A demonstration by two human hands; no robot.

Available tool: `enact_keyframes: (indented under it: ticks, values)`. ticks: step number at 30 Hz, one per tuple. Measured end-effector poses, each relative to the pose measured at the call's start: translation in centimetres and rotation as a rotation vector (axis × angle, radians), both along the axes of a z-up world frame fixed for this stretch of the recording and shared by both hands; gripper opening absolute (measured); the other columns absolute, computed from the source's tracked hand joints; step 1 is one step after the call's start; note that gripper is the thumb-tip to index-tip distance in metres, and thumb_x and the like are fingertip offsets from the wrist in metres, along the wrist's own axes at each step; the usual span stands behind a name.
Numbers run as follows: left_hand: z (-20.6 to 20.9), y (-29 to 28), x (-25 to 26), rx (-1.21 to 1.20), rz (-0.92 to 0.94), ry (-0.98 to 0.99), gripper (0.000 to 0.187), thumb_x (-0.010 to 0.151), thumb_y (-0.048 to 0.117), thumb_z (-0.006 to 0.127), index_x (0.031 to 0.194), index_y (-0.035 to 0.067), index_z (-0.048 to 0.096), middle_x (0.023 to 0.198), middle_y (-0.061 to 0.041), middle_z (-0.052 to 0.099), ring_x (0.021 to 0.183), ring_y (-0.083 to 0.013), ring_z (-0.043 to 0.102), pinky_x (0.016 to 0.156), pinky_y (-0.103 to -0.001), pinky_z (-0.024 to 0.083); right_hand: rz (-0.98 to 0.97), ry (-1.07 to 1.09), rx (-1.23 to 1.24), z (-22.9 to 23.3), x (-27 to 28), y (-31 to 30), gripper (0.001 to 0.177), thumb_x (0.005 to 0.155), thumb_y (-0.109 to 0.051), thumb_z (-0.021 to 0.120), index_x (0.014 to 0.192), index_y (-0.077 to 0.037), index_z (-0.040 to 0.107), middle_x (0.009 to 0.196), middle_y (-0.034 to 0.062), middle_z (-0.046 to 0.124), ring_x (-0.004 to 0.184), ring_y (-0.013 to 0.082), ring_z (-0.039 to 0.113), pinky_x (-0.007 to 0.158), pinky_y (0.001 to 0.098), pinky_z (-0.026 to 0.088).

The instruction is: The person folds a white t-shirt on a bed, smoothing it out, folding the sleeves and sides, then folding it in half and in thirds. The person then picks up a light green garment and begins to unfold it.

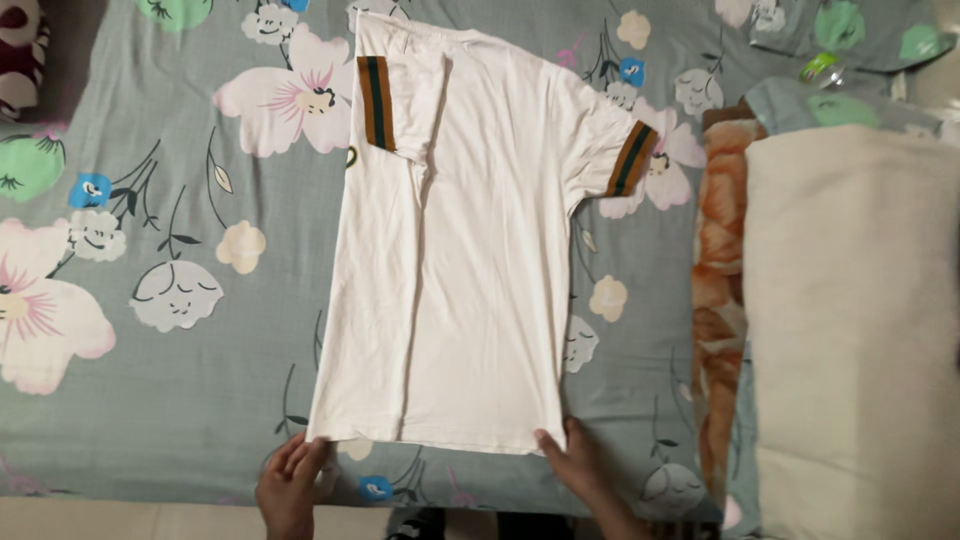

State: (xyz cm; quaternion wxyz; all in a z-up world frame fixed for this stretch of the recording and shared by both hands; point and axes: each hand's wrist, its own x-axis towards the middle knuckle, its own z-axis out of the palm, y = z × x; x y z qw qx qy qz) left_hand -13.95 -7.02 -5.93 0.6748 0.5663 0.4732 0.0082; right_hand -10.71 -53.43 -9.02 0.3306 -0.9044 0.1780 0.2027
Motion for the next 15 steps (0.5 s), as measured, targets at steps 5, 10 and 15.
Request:
enact_keyframes:
  ticks: [5,10,15]
  values:
    - [1.5,-8.4,-3.1,0.392,-0.010,0.053,0.027,0.094,0.013,0.075,0.115,-0.003,0.069,0.102,-0.014,0.076,0.093,-0.0186,0.074,0.082,-0.031,0.060,0.001,0.269,0.120,1.0,8.3,-7.5,0.069,0.101,-0.060,0.043,0.057,-0.010,0.063,0.051,0.0035,0.062,0.047,0.0165,0.059,0.052,0.0344,0.049]
    - [3.3,-22.4,-0.7,0.642,-0.618,-0.187,0.031,0.075,0.015,0.085,0.101,0.009,0.070,0.096,-0.012,0.070,0.087,-0.0305,0.071,0.073,-0.041,0.058,-0.446,0.087,0.793,-1.5,27.0,-15.6,0.019,0.099,-0.031,0.061,0.106,-0.013,0.066,0.096,0.0032,0.071,0.085,0.0165,0.066,0.072,0.0323,0.052]
    - [3.9,-31.6,2.6,0.598,-0.997,-0.265,0.060,0.062,0.012,0.088,0.118,0.015,0.067,0.122,-0.009,0.061,0.120,-0.0358,0.055,0.093,-0.050,0.045,-0.639,0.078,1.072,-0.3,42.9,-17.6,0.031,0.102,-0.035,0.062,0.121,-0.010,0.062,0.120,0.0059,0.070,0.119,0.0205,0.065,0.102,0.0361,0.052]
